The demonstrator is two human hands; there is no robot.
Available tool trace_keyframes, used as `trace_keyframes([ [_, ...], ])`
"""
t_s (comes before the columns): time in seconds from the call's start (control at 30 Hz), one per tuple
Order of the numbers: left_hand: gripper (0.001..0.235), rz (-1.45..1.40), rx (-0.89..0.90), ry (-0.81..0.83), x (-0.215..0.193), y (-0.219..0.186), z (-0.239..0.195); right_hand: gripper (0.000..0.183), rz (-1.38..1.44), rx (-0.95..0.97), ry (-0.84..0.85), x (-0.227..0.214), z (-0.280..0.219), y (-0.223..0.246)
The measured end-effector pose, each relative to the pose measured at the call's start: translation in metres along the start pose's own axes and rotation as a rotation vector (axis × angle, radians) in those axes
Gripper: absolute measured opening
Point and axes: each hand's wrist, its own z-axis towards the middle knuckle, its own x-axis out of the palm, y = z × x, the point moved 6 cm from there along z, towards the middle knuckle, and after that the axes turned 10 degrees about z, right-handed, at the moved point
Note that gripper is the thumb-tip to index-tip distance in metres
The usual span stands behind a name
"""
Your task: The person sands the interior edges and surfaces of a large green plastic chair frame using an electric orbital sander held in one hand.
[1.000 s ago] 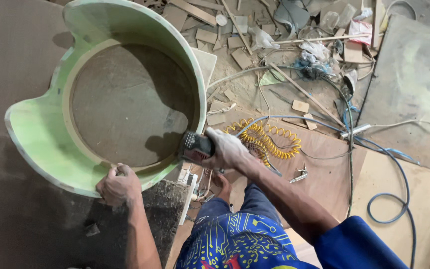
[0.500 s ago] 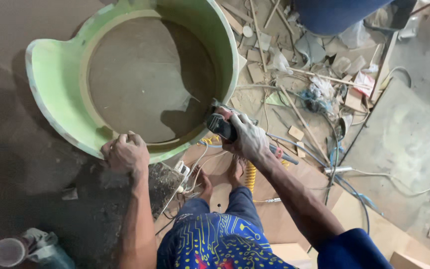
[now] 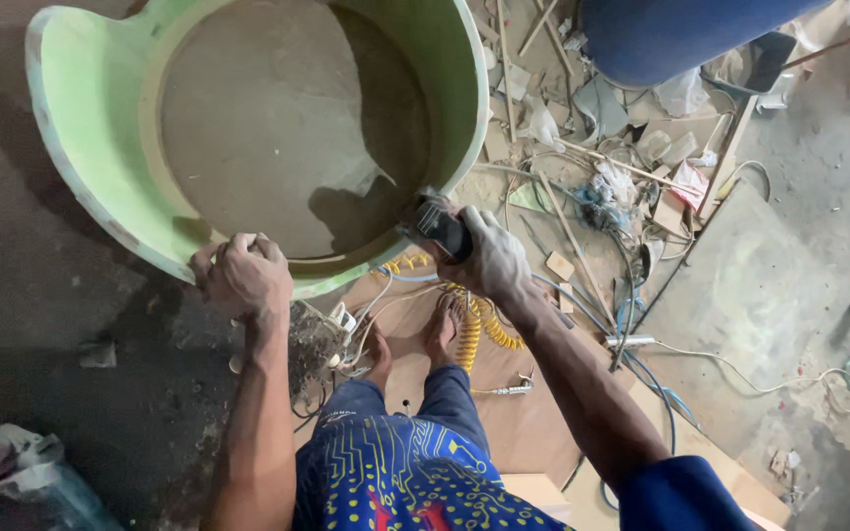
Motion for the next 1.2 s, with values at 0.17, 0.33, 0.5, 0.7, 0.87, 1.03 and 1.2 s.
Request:
trace_keyframes([
  [0.17,0.008,0.013,-0.011,0.012,0.011,0.000,-0.002,0.074,0.161,0.131,0.083,-0.001,0.018,0.002],
  [0.33,0.005,-0.011,-0.047,-0.011,0.035,0.003,-0.007,0.076,0.185,0.236,0.114,-0.013,0.021,-0.006],
  [0.5,0.008,-0.041,-0.060,-0.048,0.085,0.020,-0.026,0.074,0.099,0.115,0.095,-0.008,0.022,0.024],
  [0.7,0.012,-0.015,-0.077,-0.028,0.083,0.015,-0.024,0.062,0.004,-0.003,-0.062,-0.002,0.022,0.044],
  [0.87,0.009,-0.091,0.018,-0.013,-0.091,-0.036,0.024,0.074,-0.080,-0.223,-0.020,0.008,0.018,0.040],
  [1.03,0.011,0.007,0.007,-0.026,-0.031,-0.018,0.004,0.081,-0.224,-0.314,-0.033,0.014,0.010,0.038],
  [1.2,0.011,0.013,0.002,-0.046,0.030,0.003,-0.009,0.086,-0.297,-0.433,-0.068,0.033,0.008,0.010],
])
